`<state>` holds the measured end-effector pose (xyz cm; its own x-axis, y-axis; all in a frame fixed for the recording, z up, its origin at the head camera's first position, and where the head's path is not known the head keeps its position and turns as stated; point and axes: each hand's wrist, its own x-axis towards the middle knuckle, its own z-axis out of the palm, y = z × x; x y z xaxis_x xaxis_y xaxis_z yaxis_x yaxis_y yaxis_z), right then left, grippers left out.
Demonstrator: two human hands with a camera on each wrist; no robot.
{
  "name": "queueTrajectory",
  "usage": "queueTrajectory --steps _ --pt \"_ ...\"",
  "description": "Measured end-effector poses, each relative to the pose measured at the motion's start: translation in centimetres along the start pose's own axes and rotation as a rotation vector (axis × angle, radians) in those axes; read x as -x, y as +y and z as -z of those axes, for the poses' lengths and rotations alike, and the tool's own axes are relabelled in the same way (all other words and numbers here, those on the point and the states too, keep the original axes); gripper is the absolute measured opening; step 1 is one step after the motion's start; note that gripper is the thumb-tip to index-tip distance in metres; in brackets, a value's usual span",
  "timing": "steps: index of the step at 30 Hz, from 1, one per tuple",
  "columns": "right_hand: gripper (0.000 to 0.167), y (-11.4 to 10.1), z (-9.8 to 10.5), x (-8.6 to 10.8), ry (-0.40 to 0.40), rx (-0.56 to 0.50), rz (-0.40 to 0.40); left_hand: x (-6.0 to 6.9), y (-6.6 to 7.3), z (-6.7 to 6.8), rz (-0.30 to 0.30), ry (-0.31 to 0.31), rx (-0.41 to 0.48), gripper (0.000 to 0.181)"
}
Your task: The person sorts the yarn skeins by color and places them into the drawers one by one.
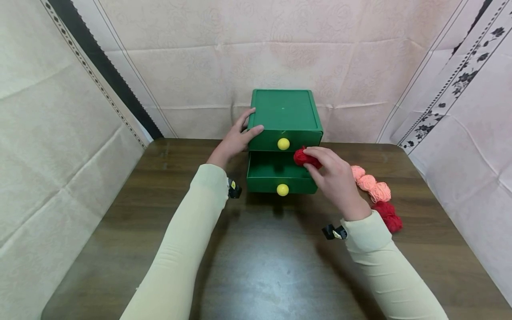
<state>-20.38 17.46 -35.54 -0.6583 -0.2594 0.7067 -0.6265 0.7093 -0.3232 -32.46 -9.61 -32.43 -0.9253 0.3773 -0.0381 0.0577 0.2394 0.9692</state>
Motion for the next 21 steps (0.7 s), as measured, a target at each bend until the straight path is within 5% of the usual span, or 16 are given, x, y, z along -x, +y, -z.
queueTrajectory --steps 21 --pt "0.04 0.2 -1.5 0.1 -0.141 -0.009 -0.06 -0.1 0.0 -0.1 -0.001 0.009 0.014 0.073"
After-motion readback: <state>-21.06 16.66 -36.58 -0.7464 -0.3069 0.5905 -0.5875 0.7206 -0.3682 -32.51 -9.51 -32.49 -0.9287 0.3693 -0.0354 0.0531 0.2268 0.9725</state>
